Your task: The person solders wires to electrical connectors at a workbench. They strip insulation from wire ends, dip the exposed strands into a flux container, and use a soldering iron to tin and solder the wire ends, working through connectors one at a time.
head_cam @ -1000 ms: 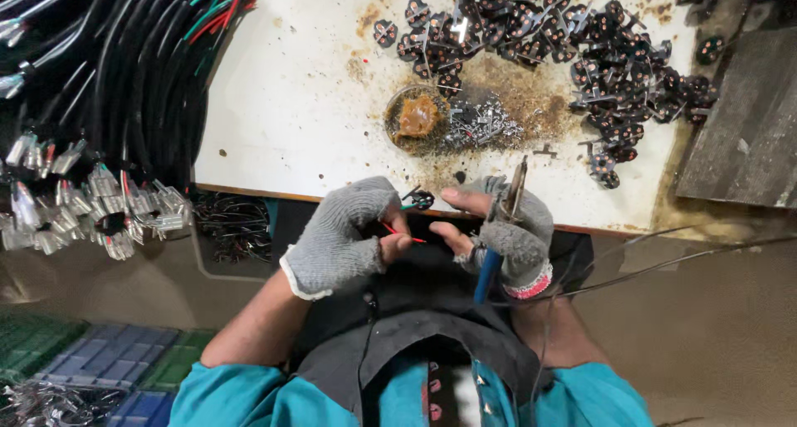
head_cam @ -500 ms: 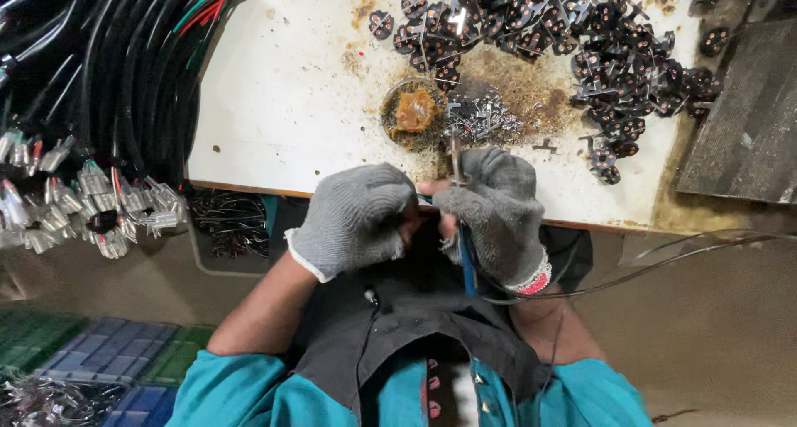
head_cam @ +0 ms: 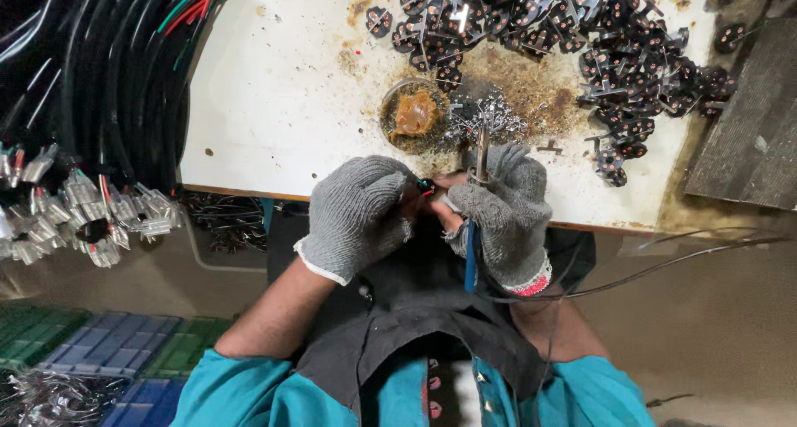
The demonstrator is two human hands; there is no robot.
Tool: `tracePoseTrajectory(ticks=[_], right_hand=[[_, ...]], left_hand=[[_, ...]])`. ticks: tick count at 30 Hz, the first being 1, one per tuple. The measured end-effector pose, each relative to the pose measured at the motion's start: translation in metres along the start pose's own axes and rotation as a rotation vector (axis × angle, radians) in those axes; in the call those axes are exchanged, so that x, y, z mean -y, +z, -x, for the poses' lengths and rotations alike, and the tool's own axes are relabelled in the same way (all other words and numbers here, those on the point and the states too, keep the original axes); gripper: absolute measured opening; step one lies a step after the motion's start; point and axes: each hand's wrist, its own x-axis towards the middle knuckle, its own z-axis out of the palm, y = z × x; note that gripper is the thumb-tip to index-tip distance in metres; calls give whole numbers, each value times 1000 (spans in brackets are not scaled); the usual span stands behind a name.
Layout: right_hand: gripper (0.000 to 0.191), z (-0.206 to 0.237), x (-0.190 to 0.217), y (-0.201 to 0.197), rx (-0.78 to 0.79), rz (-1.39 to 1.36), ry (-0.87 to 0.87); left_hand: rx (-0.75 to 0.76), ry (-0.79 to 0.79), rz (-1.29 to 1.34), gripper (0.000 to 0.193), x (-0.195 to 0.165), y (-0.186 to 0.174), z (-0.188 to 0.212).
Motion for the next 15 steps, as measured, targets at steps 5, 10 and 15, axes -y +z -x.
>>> tracePoseTrajectory(ticks=[5,10,15], right_hand=[[20,3,2,0,-1,-23,-5],[18,7,4,0,6,34,-14],[16,7,11,-1,-65,-55,-67]], left_hand=[[12,-3,19,24,-3,-3,0],[-54,16,-20,19,-8,1,1],[-107,18,-47,14,-13,5,3]])
